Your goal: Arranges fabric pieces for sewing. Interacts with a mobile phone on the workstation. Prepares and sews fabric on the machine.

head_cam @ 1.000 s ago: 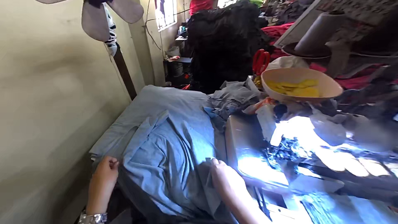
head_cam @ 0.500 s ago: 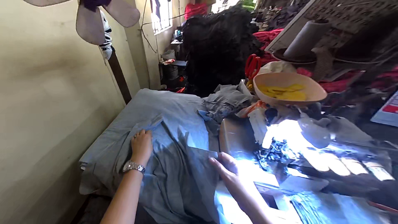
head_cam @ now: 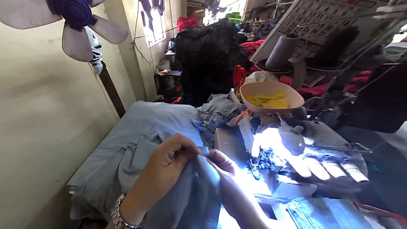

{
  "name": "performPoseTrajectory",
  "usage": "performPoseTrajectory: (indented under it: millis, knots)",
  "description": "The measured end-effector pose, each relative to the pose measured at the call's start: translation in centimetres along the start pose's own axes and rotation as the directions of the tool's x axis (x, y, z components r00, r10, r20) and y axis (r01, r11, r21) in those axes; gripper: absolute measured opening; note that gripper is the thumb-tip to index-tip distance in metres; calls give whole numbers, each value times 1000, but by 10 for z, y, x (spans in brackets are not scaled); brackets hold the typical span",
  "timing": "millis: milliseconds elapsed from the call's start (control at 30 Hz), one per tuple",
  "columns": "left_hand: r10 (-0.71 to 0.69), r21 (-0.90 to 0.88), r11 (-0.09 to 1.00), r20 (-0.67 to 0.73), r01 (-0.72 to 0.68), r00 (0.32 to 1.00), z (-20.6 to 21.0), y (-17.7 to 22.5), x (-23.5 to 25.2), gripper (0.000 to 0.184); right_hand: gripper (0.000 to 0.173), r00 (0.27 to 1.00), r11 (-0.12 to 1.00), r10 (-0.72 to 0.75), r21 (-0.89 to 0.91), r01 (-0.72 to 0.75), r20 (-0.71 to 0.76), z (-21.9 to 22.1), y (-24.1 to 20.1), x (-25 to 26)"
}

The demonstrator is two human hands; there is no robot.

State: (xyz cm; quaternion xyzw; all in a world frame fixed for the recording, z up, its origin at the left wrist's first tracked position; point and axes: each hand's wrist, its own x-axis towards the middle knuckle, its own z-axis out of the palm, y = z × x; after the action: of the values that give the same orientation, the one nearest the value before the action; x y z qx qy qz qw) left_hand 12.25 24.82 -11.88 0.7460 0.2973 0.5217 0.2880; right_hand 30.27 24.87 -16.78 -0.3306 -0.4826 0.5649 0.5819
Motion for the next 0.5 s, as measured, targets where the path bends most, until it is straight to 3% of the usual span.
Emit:
performPoseTrajectory:
  millis: [133,200,367,500]
  knots:
    - [-251,244,939,4,242,968,6,0,13,16,10,994,994,-106,-19,107,16,4,-19,-3]
    - [-312,288,909,-6,300,950,6,3,16,21,8,993,991,-117,-63,116,-1,4,-25,-4]
    - [-264,124,960,117,249,957,4,19,18,7,7,991,990,-131,-48,130,-28,0,-28,-7]
    - [-233,287,937,95,197,968,8,22,19,19,9,988,987,-155,-34,155,-3,-3,-31,-11]
